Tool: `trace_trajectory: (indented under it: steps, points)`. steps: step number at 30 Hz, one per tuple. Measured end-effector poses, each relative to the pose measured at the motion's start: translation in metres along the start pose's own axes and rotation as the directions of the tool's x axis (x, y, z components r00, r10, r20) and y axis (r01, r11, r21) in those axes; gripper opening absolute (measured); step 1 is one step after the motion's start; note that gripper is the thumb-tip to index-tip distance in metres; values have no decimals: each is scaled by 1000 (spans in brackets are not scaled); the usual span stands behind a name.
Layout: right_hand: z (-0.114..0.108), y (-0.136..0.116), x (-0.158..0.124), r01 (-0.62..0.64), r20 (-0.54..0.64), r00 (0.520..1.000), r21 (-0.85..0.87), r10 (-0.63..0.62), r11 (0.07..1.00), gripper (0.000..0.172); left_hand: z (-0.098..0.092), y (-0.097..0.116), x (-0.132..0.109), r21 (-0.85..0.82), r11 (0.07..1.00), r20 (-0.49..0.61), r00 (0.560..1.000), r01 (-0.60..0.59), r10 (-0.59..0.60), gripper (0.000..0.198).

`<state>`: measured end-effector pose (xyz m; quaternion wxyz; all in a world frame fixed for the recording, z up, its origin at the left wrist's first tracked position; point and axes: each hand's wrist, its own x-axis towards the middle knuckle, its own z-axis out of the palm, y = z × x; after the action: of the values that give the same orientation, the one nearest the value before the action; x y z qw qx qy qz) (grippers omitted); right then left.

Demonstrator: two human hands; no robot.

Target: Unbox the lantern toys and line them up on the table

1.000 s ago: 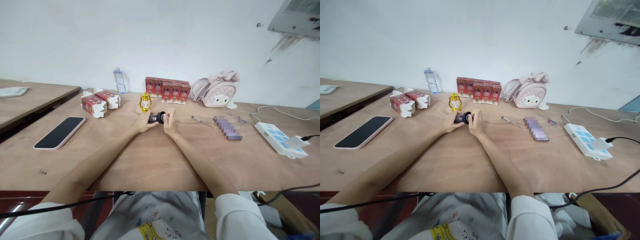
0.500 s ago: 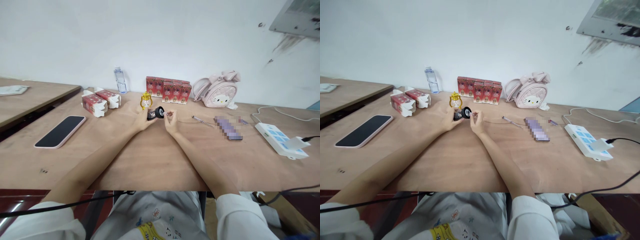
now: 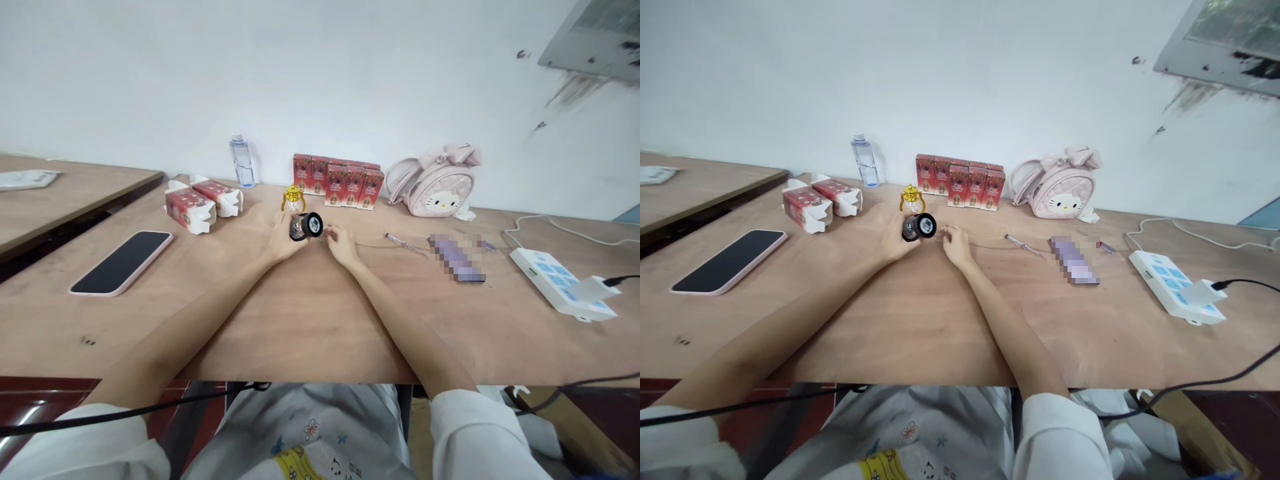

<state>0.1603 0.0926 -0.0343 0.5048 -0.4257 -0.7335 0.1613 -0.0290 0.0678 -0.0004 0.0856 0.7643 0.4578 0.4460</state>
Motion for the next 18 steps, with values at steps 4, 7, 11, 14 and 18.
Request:
trace_trajectory:
  steps: [4,7,11,14,18]
  points:
    - [-5,-15,-5,174,-68,981,-78,-180,982,18,2,-5,0,-27,998,-5,999,-53,53,54]
    - [-9,-26,-10,269,-121,953,-91,-278,959,15,5,-9,1,-34,998,-21,999,-50,49,55]
    - [-11,-35,-16,386,-71,916,-120,-396,915,20,6,-13,1,-78,997,28,1000,-5,8,55]
    - [-12,-37,-17,423,-6,904,-131,-427,897,24,5,-14,1,-101,994,51,997,-51,56,55]
    - [-12,-37,-17,418,10,908,-96,-419,904,23,5,-12,0,-105,993,124,989,-62,75,55]
